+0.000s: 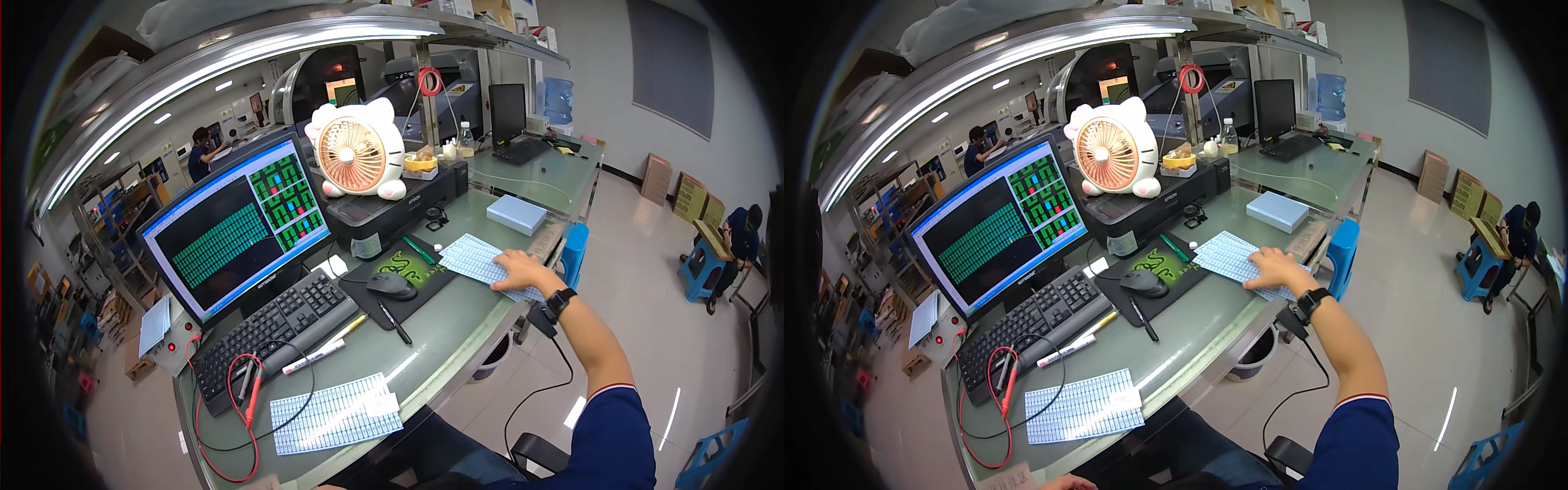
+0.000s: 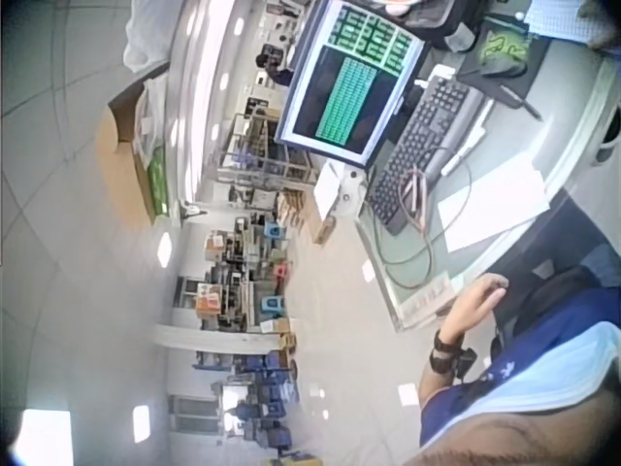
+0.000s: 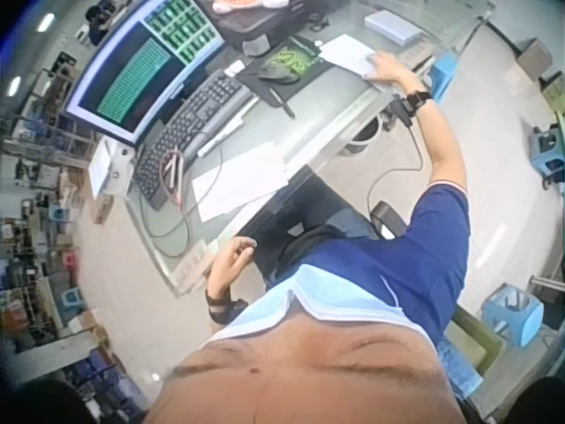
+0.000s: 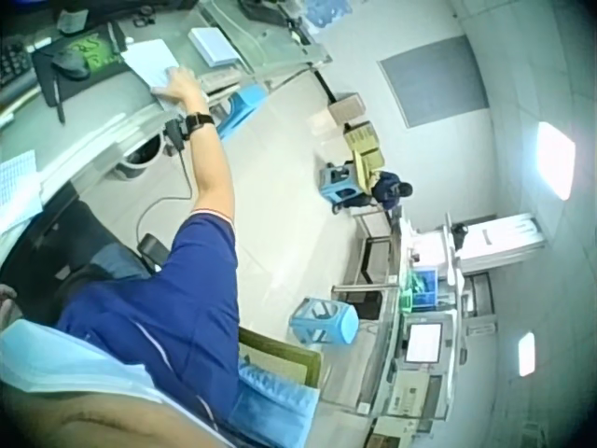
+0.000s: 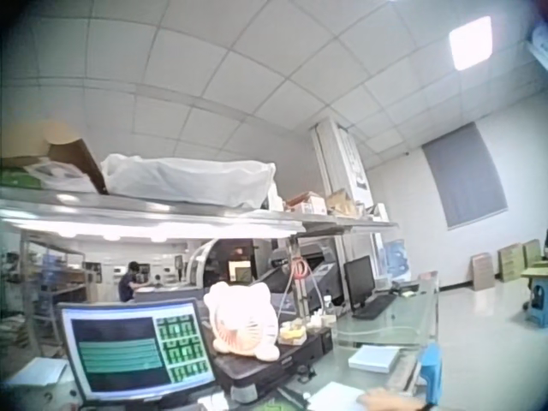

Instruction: The user is seen inspecting and marking printed circuit sheets at a workbench, then moving to a testing machine to process them.

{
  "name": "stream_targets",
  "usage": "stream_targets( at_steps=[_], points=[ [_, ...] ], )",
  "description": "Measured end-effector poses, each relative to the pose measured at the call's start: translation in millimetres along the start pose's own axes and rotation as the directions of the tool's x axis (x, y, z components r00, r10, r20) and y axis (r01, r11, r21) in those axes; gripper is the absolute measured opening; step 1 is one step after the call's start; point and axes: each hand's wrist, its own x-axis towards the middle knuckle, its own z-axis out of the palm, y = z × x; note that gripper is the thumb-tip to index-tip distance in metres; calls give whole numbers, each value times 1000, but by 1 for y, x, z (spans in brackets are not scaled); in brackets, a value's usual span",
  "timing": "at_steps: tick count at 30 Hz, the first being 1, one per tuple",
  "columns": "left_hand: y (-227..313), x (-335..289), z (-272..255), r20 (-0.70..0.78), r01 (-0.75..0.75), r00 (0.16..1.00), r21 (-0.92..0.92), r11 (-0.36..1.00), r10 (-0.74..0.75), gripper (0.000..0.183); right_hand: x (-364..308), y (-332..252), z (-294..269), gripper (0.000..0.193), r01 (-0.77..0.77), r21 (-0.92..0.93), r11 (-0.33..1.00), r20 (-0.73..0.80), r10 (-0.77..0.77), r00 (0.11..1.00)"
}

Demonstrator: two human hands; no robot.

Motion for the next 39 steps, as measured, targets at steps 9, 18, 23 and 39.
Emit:
stream_targets(
  at_steps=[9, 18, 23, 39],
  points=[
    [13, 21, 10, 61, -27, 998, 53, 998, 24, 18, -68, 1, 0, 89, 112, -88, 990, -45, -117, 992],
    [-13, -8, -1, 67, 208, 974, 119, 971, -217, 25, -55, 20, 8, 38, 130, -255, 958, -355, -218, 909],
    [-60, -60, -1, 24, 299, 950, 206, 932, -310, 35, -58, 82, 4, 28, 63, -235, 970, -460, -169, 872],
    [-157, -235, 121, -265, 877, 459, -15, 480, -848, 49, -33, 17, -52, 54, 256, 867, 427, -309, 59, 949]
  ],
)
